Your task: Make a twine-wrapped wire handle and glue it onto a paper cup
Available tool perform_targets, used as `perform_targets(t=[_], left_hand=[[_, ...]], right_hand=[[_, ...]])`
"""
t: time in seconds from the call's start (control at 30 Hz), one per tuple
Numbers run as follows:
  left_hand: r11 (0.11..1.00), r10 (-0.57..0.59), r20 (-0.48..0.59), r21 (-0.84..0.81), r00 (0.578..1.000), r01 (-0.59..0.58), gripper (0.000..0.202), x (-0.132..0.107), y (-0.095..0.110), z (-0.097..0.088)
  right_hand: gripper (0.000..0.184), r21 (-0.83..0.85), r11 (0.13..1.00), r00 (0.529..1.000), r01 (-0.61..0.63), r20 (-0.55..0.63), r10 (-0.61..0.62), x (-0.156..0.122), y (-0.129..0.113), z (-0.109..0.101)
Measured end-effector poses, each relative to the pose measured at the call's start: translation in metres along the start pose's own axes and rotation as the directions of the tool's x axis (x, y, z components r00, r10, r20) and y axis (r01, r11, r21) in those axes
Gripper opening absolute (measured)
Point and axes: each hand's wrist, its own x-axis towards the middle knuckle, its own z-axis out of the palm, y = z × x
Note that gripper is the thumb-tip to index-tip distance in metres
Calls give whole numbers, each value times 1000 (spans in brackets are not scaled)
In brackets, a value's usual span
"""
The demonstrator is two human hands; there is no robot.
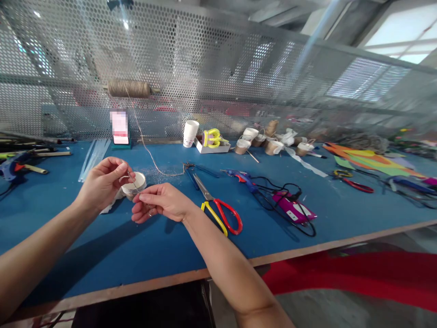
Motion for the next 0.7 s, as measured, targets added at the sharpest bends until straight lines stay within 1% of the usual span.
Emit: perform_targets(t=[0.2,0.43,0.6,0.7], left_hand=[[999,41,-41,5,998,-41,12,2,3,-2],[998,56,-44,6,997,-56,9,3,3,-3],[995,92,-54,31,994,-90,10,5,5,-5],[993,111,-68,53,992,-107,11,6,7,-7]], right_hand=[[26,-32,998,997,-61,49,62,-1,-1,-1],[26,-39,999,999,-26,-28,25,-1,1,0],[28,-67,994,996,-89,26,91,-2,-1,-1],[26,-72,995,997,-76,14,77,-1,-1,0]])
